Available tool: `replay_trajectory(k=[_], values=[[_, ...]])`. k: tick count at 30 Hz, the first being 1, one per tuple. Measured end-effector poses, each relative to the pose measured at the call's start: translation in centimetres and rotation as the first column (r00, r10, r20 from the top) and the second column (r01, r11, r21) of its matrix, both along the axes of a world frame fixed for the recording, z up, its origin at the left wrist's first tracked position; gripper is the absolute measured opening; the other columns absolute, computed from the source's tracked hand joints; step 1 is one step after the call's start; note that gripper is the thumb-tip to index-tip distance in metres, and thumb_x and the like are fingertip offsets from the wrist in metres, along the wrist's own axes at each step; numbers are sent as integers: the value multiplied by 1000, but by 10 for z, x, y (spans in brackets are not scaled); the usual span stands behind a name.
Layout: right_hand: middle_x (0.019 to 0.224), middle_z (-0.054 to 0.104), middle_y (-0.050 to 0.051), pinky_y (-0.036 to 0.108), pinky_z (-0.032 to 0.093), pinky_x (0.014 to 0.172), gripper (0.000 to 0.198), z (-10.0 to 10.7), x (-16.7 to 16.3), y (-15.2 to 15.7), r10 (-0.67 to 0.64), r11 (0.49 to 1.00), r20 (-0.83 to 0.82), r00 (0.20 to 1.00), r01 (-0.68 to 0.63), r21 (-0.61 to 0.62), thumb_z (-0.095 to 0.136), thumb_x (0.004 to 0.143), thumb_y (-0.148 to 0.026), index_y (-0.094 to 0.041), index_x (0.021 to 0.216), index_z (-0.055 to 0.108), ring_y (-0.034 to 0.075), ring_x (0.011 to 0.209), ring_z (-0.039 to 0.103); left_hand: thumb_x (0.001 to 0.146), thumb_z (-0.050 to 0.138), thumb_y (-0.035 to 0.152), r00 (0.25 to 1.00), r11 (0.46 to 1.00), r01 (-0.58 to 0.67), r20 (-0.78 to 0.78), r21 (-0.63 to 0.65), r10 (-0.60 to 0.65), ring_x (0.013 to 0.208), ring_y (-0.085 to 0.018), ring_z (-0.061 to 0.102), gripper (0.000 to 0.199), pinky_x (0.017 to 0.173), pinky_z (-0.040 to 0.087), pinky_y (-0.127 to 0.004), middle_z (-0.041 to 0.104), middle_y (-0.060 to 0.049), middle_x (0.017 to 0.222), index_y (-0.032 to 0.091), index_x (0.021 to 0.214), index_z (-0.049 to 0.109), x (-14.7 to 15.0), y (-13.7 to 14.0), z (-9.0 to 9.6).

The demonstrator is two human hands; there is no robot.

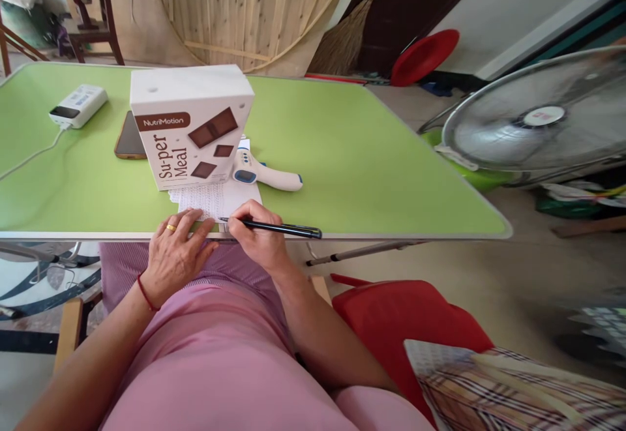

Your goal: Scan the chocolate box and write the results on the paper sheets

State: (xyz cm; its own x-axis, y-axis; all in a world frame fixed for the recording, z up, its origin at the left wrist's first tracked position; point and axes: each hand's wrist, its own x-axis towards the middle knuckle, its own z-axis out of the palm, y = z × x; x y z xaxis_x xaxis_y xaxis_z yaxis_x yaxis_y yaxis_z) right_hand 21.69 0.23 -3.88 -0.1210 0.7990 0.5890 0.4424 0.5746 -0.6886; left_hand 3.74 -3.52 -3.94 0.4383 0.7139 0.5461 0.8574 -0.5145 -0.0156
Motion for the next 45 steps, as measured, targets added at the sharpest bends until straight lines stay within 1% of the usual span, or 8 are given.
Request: replay_trajectory(k=[10, 17, 29, 37, 45], values=[[56, 53, -6, 21, 40, 52, 16, -1, -1, 1, 28, 1000, 21, 999, -28, -8, 53, 81, -21, -22, 65, 48, 9, 49, 46, 96, 51, 40, 1000, 1000, -4, -8, -6, 4, 109, -26, 58, 34, 88, 44, -37, 65, -10, 120, 19, 118, 66, -1, -1, 0], [56, 52, -5, 22, 39, 51, 16, -1, -1, 1, 24, 999, 25, 999, -24, -25, 52, 80, -22, -23, 65, 48, 10, 49, 46, 96, 51, 40, 1000, 1000, -2, -3, 4, 2, 109, -26, 58, 34, 88, 44, -37, 66, -11, 119, 19, 117, 66, -1, -1, 1], [54, 53, -6, 21, 39, 50, 16, 2, 0, 1, 48, 998, 2, 999, -47, -51, 53, 79, -21, -23, 63, 48, 9, 48, 46, 97, 50, 41, 1000, 1000, -1, -9, -13, 1, 110, -26, 58, 34, 89, 44, -37, 65, -11, 120, 20, 119, 66, -1, 0, 0], [55, 50, -6, 22, 39, 51, 16, 2, -1, 1, 27, 999, -5, 1000, -28, -28, 51, 78, -21, -23, 63, 46, 9, 48, 44, 98, 48, 40, 1000, 1000, -1, -11, -20, 1, 110, -26, 57, 34, 89, 44, -37, 65, -11, 119, 21, 119, 66, -1, 0, 1], [55, 52, -5, 23, 40, 51, 16, 3, 0, 1, 44, 996, 17, 999, -42, -78, 52, 78, -23, -23, 63, 46, 10, 49, 45, 97, 50, 41, 1000, 999, -4, -5, -38, 4, 111, -26, 57, 34, 90, 45, -38, 64, -11, 121, 21, 120, 66, -1, 0, 1]])
